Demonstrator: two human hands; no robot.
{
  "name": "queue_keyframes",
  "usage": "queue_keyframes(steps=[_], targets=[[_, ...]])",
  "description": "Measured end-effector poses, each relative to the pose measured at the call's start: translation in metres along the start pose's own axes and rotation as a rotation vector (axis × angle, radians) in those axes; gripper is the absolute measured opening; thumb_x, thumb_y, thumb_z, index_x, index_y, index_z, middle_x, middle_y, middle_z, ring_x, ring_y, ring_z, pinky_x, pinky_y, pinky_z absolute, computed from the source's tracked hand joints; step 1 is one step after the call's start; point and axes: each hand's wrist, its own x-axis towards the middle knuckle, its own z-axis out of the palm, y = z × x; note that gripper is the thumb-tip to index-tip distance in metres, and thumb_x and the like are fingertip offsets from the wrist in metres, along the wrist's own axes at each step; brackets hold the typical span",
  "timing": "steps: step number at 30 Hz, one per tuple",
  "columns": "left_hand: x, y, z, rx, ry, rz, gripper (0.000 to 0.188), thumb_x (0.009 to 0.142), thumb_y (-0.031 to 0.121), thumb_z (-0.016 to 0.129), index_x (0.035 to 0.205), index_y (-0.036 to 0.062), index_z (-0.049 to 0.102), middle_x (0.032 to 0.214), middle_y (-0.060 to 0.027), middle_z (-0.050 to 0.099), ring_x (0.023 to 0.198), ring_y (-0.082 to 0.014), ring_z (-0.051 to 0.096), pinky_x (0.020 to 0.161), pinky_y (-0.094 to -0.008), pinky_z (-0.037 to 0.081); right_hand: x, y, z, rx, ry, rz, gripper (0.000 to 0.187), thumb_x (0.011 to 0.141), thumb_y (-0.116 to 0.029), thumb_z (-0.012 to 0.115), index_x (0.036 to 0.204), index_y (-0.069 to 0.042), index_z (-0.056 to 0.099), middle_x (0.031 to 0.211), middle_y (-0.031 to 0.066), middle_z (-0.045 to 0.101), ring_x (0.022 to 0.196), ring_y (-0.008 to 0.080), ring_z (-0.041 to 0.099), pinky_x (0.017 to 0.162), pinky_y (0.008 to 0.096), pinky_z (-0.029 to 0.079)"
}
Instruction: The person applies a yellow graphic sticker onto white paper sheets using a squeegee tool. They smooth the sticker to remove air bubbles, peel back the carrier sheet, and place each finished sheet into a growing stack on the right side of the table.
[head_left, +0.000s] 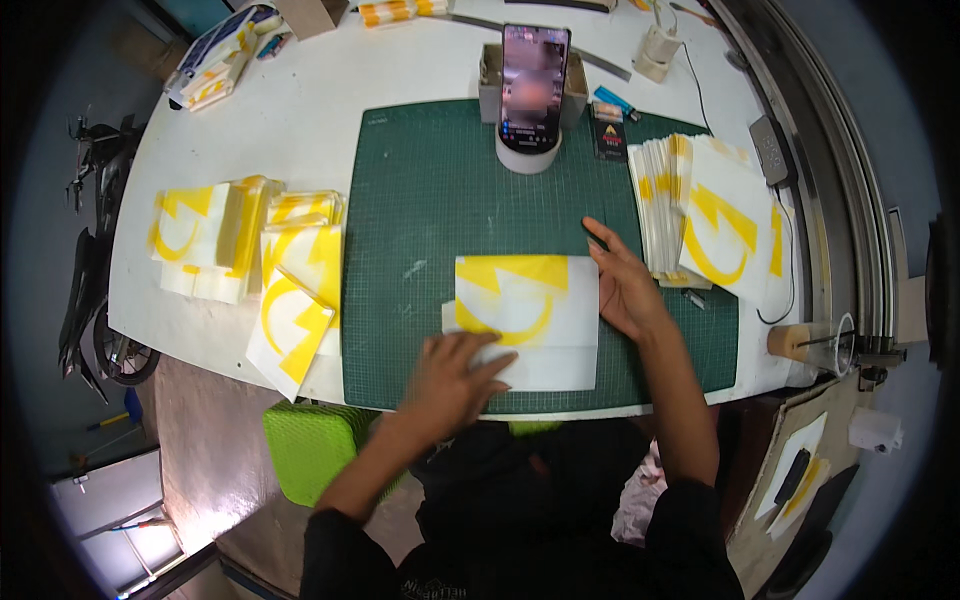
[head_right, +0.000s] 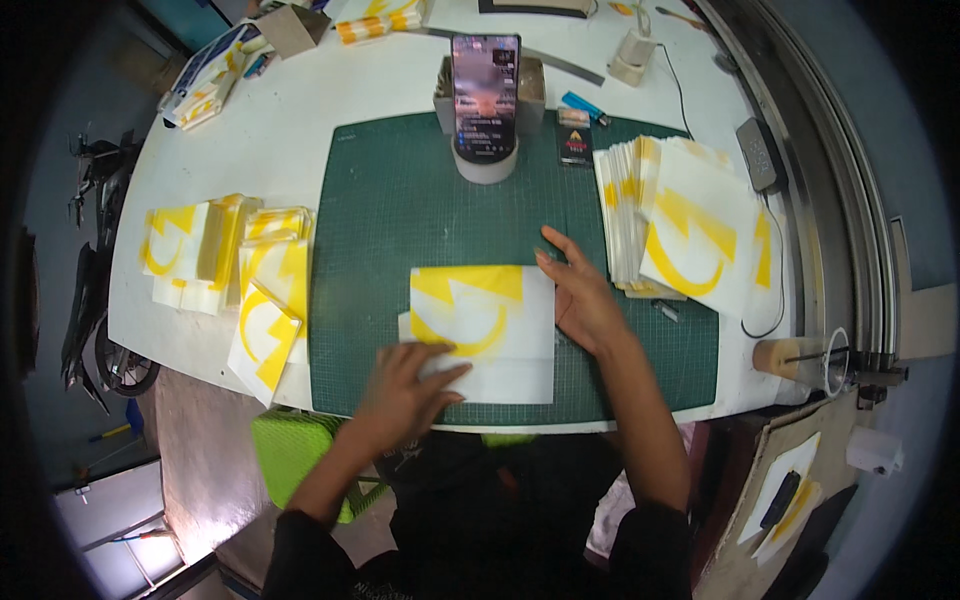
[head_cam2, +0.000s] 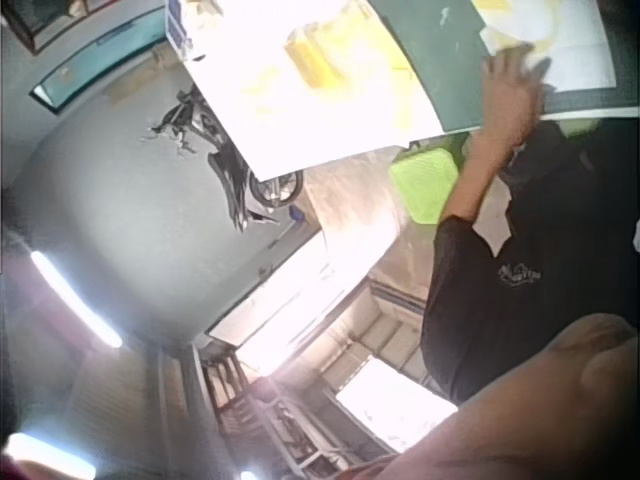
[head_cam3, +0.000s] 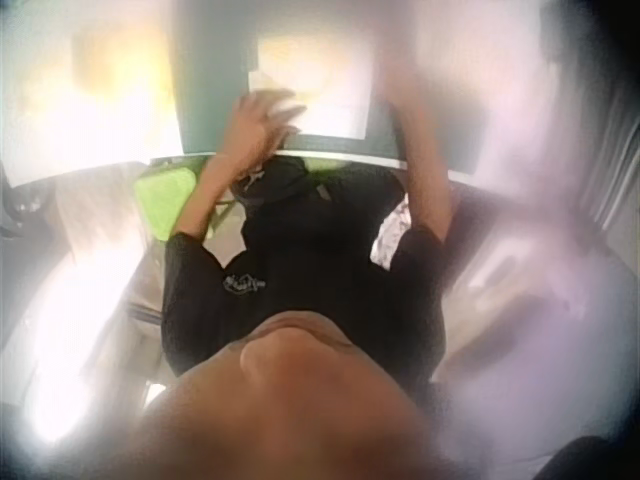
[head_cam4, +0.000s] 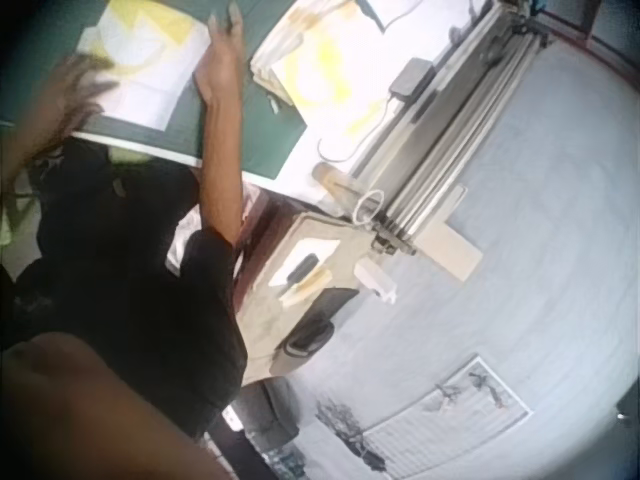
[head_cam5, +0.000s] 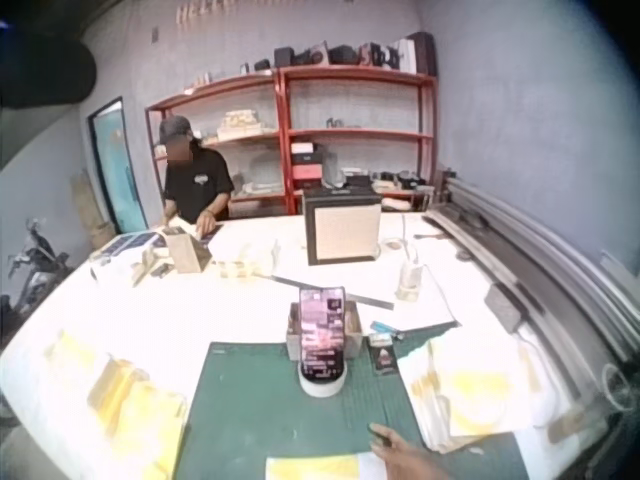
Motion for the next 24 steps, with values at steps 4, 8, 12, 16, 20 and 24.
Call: queue_keyframes(steps=[4, 8, 12, 16, 20, 24], targets=[[0.004, -0.006, -0.013, 0.031, -0.007, 0.025, 0.042, 0.085, 0.035, 0.081, 0.124, 0.022, 0.076, 0.133, -0.0049, 0.062, 0.118, -0.0292, 0.056, 0.098, -0.0457, 0.042, -0.039, 0.002, 0.031, -1.07, 0.378, -0.518, 0.047, 0.094, -0.015, 0.077, 0.134, 0.001, 0.058, 0.106, 0.0123, 0.068, 0.085, 0.0217, 0.066, 0.075, 0.033, 0.053], [0.006, -0.007, -0.012, 0.017, -0.018, 0.033, 0.044, 0.085, 0.037, 0.08, 0.126, 0.0228, 0.075, 0.133, -0.0056, 0.062, 0.119, -0.0285, 0.056, 0.1, -0.0455, 0.041, -0.087, 0.039, 0.024, -1.486, -0.132, -0.89, 0.03, 0.086, -0.016, 0.082, 0.11, -0.002, 0.072, 0.117, 0.015, 0.068, 0.101, 0.0292, 0.066, 0.089, 0.0408, 0.053], [0.006, -0.019, -0.02, 0.016, -0.074, 0.078, 0.047, 0.084, 0.038, 0.08, 0.128, 0.0234, 0.075, 0.134, -0.0066, 0.061, 0.12, -0.0283, 0.056, 0.101, -0.0461, 0.041, -0.094, 0.036, 0.016, -1.709, -0.352, -0.723, 0.039, 0.084, -0.029, 0.082, 0.115, -0.005, 0.074, 0.133, 0.0104, 0.067, 0.129, 0.0313, 0.057, 0.114, 0.0548, 0.039], [0.013, -0.03, -0.034, 0.093, -0.156, 0.161, 0.057, 0.081, 0.045, 0.08, 0.132, 0.0225, 0.072, 0.139, -0.0089, 0.059, 0.128, -0.0304, 0.055, 0.109, -0.051, 0.039, -0.085, 0.02, 0.012, -1.772, -0.401, -0.619, 0.053, 0.083, -0.04, 0.08, 0.125, -0.009, 0.073, 0.146, 0.0073, 0.061, 0.142, 0.0319, 0.049, 0.125, 0.0608, 0.025], [0.034, -0.039, -0.041, 0.167, -0.229, 0.145, 0.098, 0.071, 0.061, 0.083, 0.153, 0.0182, 0.051, 0.159, -0.0157, 0.044, 0.148, -0.0378, 0.039, 0.121, -0.0629, 0.025, -0.066, 0.003, 0.016, -1.886, -0.39, -0.55, 0.088, 0.075, -0.061, 0.08, 0.145, -0.012, 0.059, 0.161, 0.0115, 0.045, 0.152, 0.0336, 0.036, 0.125, 0.0676, 0.015], [0.048, -0.042, -0.043, 0.222, -0.272, 0.049, 0.136, 0.056, 0.073, 0.086, 0.163, 0.0105, 0.03, 0.17, -0.0191, 0.027, 0.158, -0.0409, 0.023, 0.124, -0.0701, 0.015, -0.057, -0.005, 0.016, -1.959, -0.286, -0.44, 0.12, 0.061, -0.081, 0.078, 0.156, -0.015, 0.046, 0.169, 0.0148, 0.029, 0.158, 0.0356, 0.024, 0.123, 0.0736, 0.007]])
